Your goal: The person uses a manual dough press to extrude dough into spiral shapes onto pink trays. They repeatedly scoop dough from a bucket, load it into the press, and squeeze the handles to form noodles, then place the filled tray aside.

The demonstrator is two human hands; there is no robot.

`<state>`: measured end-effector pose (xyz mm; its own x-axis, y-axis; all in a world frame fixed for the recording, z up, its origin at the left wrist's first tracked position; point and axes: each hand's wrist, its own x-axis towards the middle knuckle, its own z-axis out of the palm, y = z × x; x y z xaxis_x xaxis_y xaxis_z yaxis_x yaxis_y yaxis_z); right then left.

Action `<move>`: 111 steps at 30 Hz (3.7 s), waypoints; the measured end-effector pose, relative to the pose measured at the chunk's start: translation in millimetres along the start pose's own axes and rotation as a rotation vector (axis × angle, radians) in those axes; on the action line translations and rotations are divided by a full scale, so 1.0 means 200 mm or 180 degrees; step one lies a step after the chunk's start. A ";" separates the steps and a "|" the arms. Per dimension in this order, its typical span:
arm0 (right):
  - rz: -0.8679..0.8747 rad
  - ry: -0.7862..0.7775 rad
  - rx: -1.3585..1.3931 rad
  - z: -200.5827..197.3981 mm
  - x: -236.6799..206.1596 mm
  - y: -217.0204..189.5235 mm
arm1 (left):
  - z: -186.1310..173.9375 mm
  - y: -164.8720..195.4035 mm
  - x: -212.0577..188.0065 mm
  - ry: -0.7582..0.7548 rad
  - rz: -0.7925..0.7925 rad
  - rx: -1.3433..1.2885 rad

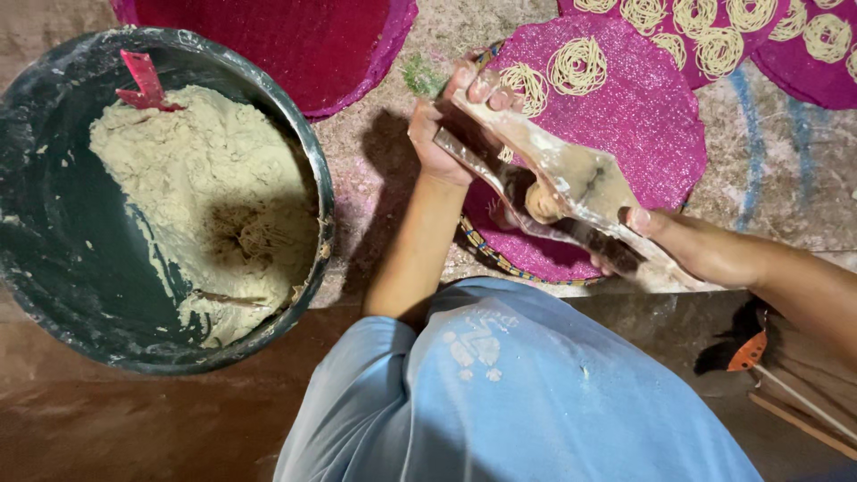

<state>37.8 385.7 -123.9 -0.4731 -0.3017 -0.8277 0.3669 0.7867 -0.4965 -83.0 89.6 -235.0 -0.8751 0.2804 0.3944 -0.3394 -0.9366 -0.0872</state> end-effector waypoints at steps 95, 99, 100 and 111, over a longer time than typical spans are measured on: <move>-0.0475 0.1720 0.0052 -0.35 -0.04 -0.12 | 0.03 -0.24 0.48 0.2269 -0.1949 0.2938; -0.0997 0.1797 0.0279 -0.33 -0.05 -0.14 | -0.06 -0.24 0.34 0.1814 -0.2958 0.3804; -0.1107 0.1874 0.0242 -0.32 -0.04 -0.14 | -0.08 -0.24 0.30 0.1666 -0.2969 0.3919; -0.1048 0.1954 0.0915 -0.27 -0.08 0.06 | 0.16 -0.14 -0.10 -0.0656 -0.1564 0.8480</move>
<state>5.9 428.4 -102.2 -0.9251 -0.0762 -0.3720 0.2841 0.5109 -0.8113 -44.6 103.9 -211.8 -0.8434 0.5274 0.1028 0.5131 0.7336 0.4456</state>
